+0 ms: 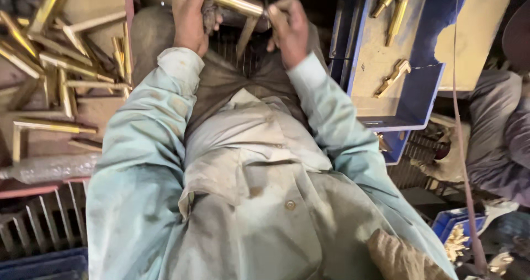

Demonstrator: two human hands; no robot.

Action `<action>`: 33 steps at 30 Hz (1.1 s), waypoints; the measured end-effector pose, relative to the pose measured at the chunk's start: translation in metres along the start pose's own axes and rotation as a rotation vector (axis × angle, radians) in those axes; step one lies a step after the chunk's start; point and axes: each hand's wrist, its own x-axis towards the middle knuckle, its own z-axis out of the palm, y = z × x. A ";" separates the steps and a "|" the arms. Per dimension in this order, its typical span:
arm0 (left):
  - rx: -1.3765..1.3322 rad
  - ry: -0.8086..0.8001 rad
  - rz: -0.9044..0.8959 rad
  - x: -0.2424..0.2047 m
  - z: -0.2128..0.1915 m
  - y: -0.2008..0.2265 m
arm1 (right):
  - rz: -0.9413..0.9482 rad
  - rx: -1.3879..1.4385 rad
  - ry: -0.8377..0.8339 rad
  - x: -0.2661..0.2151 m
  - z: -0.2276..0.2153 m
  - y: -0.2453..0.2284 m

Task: The person sits on the floor and repeatedly polishes brass-colored metal parts using a belt sander. They pick up each part from a red tray, press it against the moving belt, and then place the finished part into a blue bin.

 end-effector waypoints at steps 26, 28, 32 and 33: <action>-0.076 -0.509 0.239 -0.118 0.052 0.159 | 0.303 0.598 -0.393 -0.069 -0.032 0.077; -0.040 -0.450 0.270 -0.119 0.040 0.164 | 0.319 0.459 -0.339 -0.070 -0.029 0.066; 0.159 -0.113 0.246 -0.131 -0.003 0.175 | 0.330 0.414 -0.315 -0.073 -0.022 0.054; 0.160 -0.021 0.266 -0.136 -0.015 0.176 | 0.333 0.415 -0.322 -0.073 -0.021 0.053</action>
